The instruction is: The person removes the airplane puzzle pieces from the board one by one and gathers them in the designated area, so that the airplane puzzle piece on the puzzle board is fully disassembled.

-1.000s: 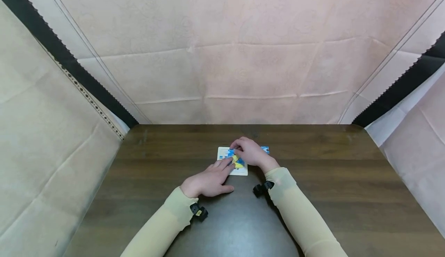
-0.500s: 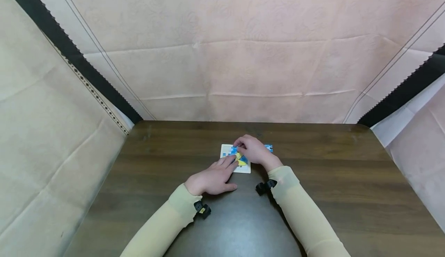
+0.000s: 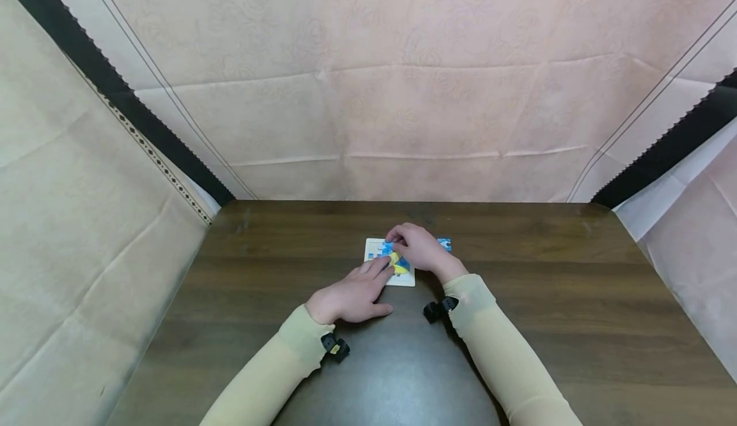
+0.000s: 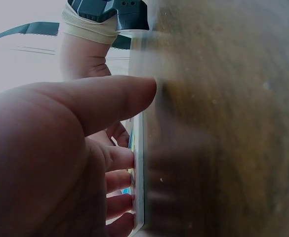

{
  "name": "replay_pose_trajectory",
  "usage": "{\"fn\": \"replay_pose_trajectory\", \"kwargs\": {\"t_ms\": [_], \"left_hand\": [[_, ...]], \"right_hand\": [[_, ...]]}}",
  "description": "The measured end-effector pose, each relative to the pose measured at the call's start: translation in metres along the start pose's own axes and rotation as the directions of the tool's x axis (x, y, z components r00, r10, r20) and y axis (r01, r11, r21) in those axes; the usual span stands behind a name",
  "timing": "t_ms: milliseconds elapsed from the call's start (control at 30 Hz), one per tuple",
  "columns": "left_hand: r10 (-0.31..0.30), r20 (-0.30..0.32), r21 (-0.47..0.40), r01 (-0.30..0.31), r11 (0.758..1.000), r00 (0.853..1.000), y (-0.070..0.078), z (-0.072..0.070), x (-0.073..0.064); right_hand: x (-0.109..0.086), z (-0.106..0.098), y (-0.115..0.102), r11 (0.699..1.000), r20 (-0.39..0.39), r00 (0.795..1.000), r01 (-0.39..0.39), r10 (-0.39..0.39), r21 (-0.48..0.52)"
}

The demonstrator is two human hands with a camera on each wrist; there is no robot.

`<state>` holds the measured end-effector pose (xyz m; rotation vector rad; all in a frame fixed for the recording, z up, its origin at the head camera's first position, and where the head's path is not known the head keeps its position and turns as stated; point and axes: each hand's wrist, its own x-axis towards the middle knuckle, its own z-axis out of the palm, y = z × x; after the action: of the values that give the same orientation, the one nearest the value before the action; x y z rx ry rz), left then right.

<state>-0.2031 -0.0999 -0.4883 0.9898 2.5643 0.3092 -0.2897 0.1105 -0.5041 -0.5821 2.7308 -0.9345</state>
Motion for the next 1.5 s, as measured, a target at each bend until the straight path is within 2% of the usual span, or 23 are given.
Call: {"fn": "replay_pose_trajectory", "kwargs": {"t_ms": [233,1100,1500], "left_hand": [[0.007,-0.006,0.005,-0.007,1.0,1.0,-0.0005,0.0002,0.0004],[0.0,-0.015,0.008,0.0,1.0,1.0,0.0003,0.0013,-0.0002],[0.001,-0.012,-0.007,-0.001,1.0,1.0,-0.0009,0.002,0.0008]], "right_hand": [[0.0016,0.0001,0.0008,1.0,0.002,1.0,0.019,-0.019,-0.011],[0.0007,-0.0033,0.0055,0.996,-0.008,0.998,0.065,-0.064,0.063],[0.0005,-0.0038,0.0032,0.999,-0.012,1.0,0.022,-0.022,0.031]]}}
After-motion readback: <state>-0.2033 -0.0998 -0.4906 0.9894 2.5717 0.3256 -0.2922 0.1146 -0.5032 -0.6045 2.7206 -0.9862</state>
